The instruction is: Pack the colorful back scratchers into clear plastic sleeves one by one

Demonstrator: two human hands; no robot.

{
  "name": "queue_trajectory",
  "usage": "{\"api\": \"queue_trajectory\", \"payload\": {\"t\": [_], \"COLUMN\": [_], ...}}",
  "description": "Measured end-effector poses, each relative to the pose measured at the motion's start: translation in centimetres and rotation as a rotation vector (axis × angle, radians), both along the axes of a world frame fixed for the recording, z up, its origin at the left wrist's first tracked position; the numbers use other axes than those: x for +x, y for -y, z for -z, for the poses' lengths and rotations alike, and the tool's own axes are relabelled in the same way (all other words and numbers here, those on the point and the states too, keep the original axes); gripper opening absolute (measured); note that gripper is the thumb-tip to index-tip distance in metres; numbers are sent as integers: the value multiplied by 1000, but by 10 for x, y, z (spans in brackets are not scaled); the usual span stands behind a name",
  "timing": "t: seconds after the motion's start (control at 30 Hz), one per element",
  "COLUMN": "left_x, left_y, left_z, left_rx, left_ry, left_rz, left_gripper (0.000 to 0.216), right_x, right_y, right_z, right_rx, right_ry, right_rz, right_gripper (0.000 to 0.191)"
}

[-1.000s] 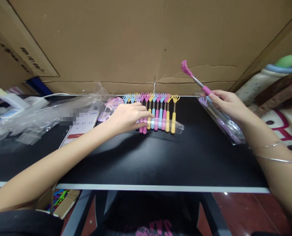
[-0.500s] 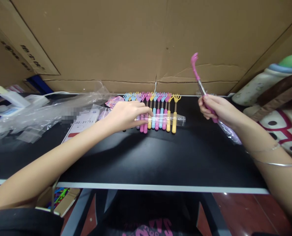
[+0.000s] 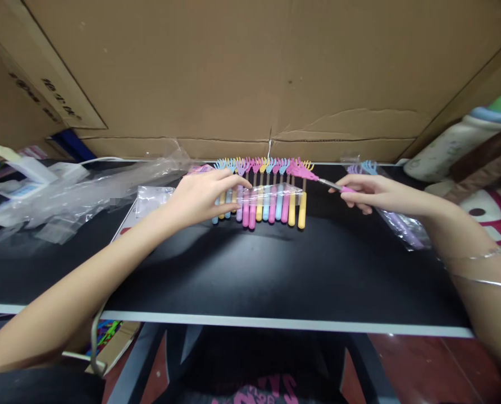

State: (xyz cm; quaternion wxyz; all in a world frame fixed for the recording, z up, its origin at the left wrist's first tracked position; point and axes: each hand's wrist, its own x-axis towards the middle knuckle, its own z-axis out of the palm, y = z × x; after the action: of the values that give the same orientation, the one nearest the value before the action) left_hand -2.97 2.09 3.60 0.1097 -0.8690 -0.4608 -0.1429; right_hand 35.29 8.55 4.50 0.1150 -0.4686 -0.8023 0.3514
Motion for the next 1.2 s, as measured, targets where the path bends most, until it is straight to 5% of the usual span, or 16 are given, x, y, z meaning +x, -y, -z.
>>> {"api": "queue_trajectory", "payload": {"t": [0.27,1.2], "left_x": [-1,3], "left_y": [3,7], "left_z": [6,14], "left_rx": [28,102], "left_ry": [-1,-4], "left_rz": [43,177], "left_gripper": [32,31], "right_x": [-2,-44], "right_y": [4,26], "right_z": [-1,7], "right_rx": [-132,-22], "right_ry": [126,107], "right_rz": [-171,-196], "right_gripper": [43,54]}}
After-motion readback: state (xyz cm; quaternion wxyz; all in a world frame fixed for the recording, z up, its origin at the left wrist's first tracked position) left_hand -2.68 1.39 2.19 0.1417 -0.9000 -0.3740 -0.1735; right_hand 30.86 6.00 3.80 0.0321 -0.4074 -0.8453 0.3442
